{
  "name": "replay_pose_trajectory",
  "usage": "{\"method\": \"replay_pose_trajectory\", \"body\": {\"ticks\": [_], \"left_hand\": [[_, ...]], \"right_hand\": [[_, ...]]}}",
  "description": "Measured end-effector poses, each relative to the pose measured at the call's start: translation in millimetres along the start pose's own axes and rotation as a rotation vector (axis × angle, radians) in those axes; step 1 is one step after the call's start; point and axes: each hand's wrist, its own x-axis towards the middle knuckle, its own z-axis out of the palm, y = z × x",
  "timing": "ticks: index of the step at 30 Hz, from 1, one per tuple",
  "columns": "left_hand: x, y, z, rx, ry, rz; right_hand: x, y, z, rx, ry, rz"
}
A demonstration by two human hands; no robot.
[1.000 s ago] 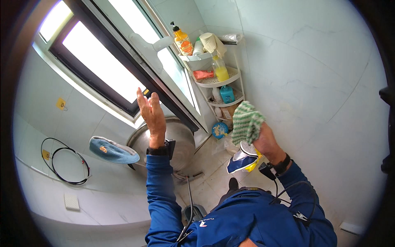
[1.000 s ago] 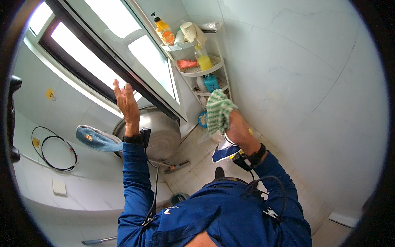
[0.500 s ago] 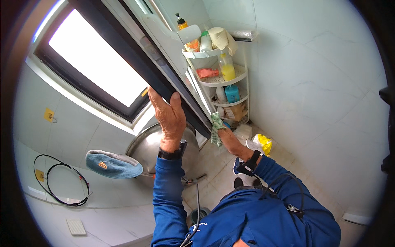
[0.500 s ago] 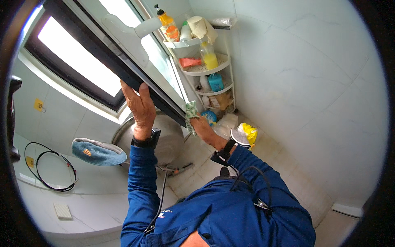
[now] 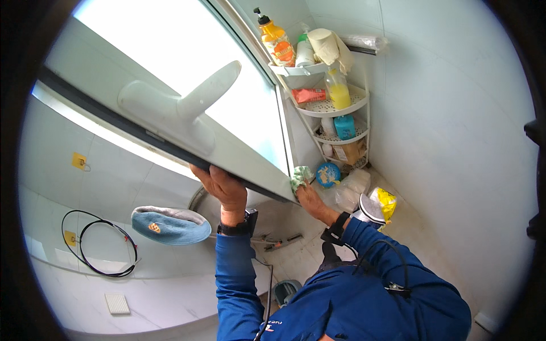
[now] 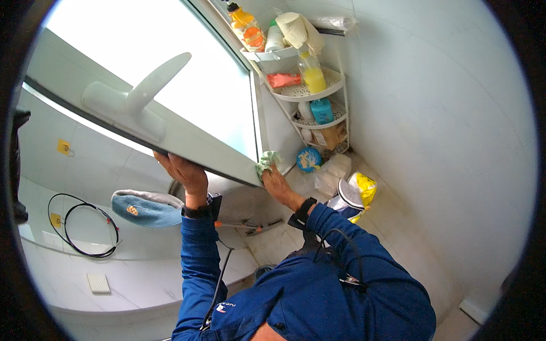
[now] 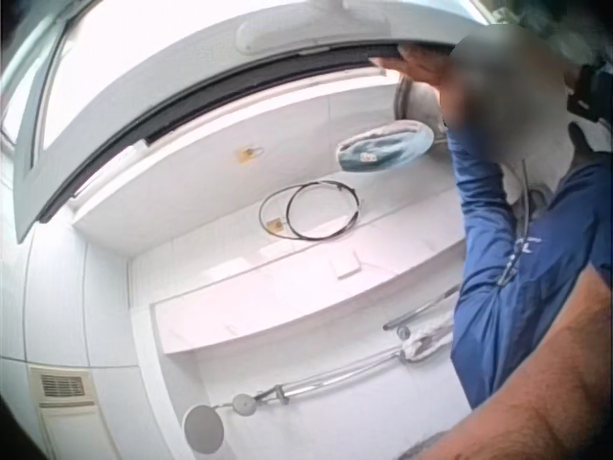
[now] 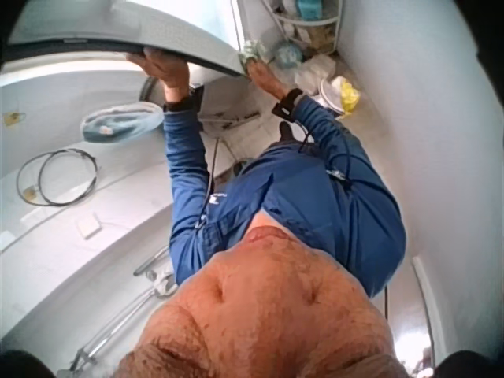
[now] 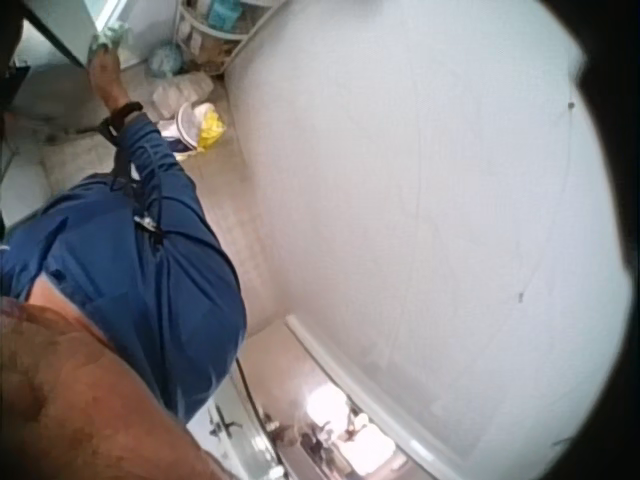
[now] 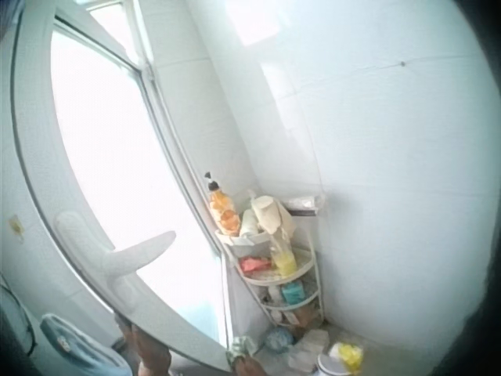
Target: The person wipes the window screen and frame with a cloth, then cleans the glass pane. They move to the bathroom sink, rinse the cloth under running water, wring it out, and return to wipe the window frame again.
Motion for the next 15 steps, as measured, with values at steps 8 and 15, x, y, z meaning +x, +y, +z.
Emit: {"method": "replay_pose_trajectory", "body": {"ticks": [8, 15], "left_hand": [[5, -66, -37, 0.607, 0.081, 0.635], [-46, -129, -125, 1.251, -0.133, 0.725]], "right_hand": [[81, 56, 59, -0.224, -0.027, -0.011], [177, 128, 101, -0.248, 0.074, 0.034]]}}
